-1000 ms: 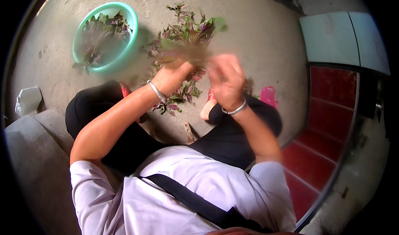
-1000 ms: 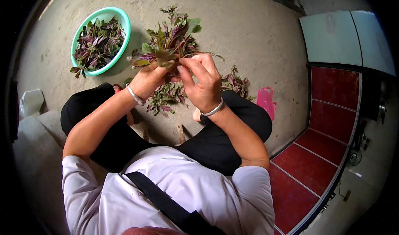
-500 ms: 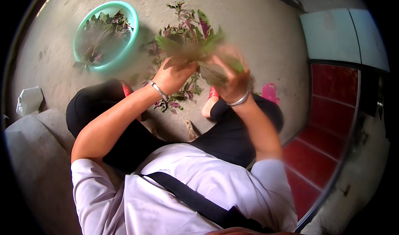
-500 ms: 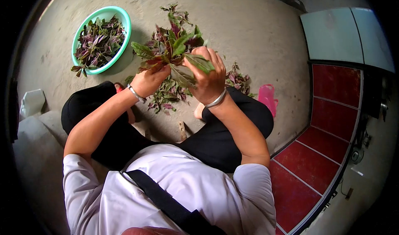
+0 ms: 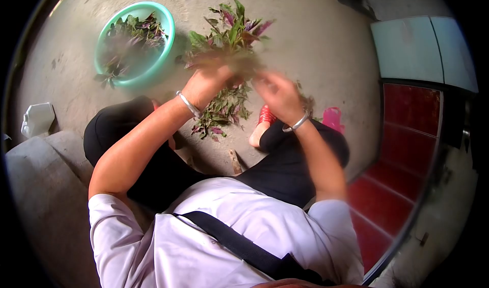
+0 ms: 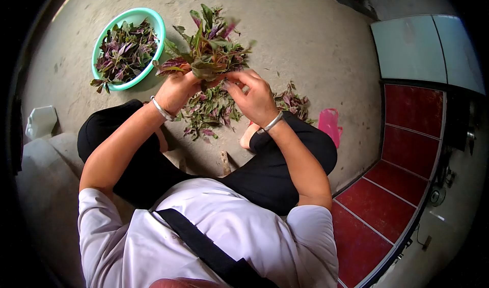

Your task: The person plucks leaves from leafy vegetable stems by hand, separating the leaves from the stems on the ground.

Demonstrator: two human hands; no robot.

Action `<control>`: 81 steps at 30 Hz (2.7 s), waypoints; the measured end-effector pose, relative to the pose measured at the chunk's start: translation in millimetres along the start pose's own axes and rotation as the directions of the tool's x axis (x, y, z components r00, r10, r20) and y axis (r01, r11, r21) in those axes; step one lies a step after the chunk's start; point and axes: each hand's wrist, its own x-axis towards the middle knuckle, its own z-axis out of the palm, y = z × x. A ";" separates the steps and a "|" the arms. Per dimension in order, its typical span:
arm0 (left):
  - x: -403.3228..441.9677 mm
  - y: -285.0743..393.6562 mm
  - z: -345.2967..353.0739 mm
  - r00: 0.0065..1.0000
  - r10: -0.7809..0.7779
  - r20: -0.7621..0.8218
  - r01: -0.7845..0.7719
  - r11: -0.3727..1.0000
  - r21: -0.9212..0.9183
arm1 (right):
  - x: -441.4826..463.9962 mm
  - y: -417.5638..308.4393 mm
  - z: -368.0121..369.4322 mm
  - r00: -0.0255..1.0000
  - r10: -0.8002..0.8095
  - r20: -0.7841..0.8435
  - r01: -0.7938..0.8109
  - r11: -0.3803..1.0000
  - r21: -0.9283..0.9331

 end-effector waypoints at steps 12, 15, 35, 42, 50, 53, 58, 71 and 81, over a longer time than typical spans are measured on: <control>-0.5 -10.0 6.1 0.931 -0.292 0.219 0.345 0.898 -0.273 | 5.4 8.3 7.6 0.979 0.202 -0.025 -0.123 0.686 0.718; 1.5 -5.5 3.4 0.940 -0.308 0.147 0.341 0.864 -0.371 | 9.3 -0.4 -3.3 0.930 0.353 -0.104 -0.153 0.628 0.763; 0.4 -1.2 10.9 0.945 -0.327 -0.009 0.283 0.831 -0.479 | 3.1 -5.1 10.1 0.941 0.310 -0.139 -0.096 0.635 0.767; -2.2 -10.0 20.9 0.975 -0.223 0.008 0.196 0.841 -0.505 | 2.1 -4.1 18.2 0.962 0.268 0.049 -0.195 0.549 0.813; -4.7 -11.9 22.9 0.971 -0.240 0.019 0.236 0.932 -0.274 | -0.4 -3.2 15.0 0.999 0.031 0.041 -0.051 0.545 0.837; -6.1 -23.3 27.1 0.995 -0.066 -0.079 0.054 0.987 -0.149 | 1.1 -10.5 14.0 0.965 0.244 0.097 -0.217 0.537 0.815; -5.6 -32.6 27.8 0.996 -0.078 -0.043 0.073 0.990 -0.123 | 1.9 -9.1 13.8 0.950 0.302 0.081 -0.273 0.677 0.683; -1.6 -13.4 14.4 0.962 -0.271 -0.011 0.245 0.886 -0.394 | 0.9 30.6 25.5 0.969 0.036 -0.246 0.059 0.928 0.367; -1.9 2.0 16.1 0.930 -0.326 -0.167 0.300 0.940 -0.161 | 0.6 16.5 4.4 0.882 -0.414 -0.225 0.307 0.868 -0.391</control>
